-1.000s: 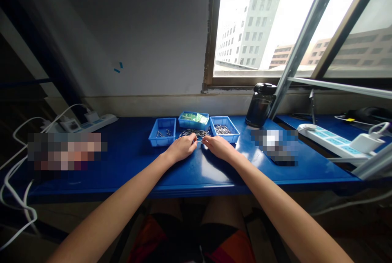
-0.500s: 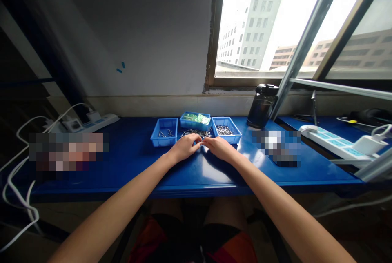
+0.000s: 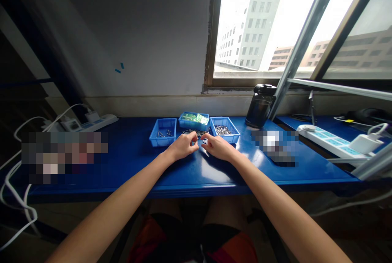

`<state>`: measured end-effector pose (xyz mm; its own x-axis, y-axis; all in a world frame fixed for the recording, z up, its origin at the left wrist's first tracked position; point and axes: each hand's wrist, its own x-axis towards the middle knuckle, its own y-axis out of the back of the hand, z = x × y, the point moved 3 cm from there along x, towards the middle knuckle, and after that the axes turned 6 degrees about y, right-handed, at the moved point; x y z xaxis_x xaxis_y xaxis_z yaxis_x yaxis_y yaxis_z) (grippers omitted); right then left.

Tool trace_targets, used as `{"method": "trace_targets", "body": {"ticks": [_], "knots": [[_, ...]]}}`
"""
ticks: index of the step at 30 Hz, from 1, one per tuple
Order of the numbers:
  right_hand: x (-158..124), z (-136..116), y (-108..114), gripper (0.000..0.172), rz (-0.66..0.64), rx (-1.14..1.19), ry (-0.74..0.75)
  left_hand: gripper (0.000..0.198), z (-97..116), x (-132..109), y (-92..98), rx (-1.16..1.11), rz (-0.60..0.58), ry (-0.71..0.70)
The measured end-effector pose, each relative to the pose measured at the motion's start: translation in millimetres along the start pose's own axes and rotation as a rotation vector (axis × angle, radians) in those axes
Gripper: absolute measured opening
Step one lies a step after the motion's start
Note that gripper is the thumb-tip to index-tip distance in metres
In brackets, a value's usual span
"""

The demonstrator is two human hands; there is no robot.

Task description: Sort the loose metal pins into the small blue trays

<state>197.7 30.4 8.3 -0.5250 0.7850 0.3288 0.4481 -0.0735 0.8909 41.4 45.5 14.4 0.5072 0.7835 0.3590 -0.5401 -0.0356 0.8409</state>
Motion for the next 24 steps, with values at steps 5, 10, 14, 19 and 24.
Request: {"method": "trace_targets", "body": {"ticks": [5,10,14,19,24], "knots": [[0.0,0.8,-1.2,0.028,-0.016,-0.015,0.012,0.009,3.8,-0.4,3.8,0.057,-0.009,0.033],[-0.2,0.8,-1.8,0.026,-0.027,-0.029,0.007,0.009,4.2,-0.8,2.2,0.09,-0.038,0.014],[-0.4,1.1,-2.2,0.026,-0.03,-0.041,0.014,0.012,2.1,-0.9,0.0,0.117,-0.055,-0.001],[-0.2,4.4,-4.4,0.026,-0.02,-0.062,0.012,0.014,2.4,-1.1,-0.7,0.155,-0.088,0.012],[-0.3,3.3,-5.2,0.026,-0.027,-0.082,0.02,0.013,4.2,-1.6,-0.1,0.172,-0.102,0.021]]}}
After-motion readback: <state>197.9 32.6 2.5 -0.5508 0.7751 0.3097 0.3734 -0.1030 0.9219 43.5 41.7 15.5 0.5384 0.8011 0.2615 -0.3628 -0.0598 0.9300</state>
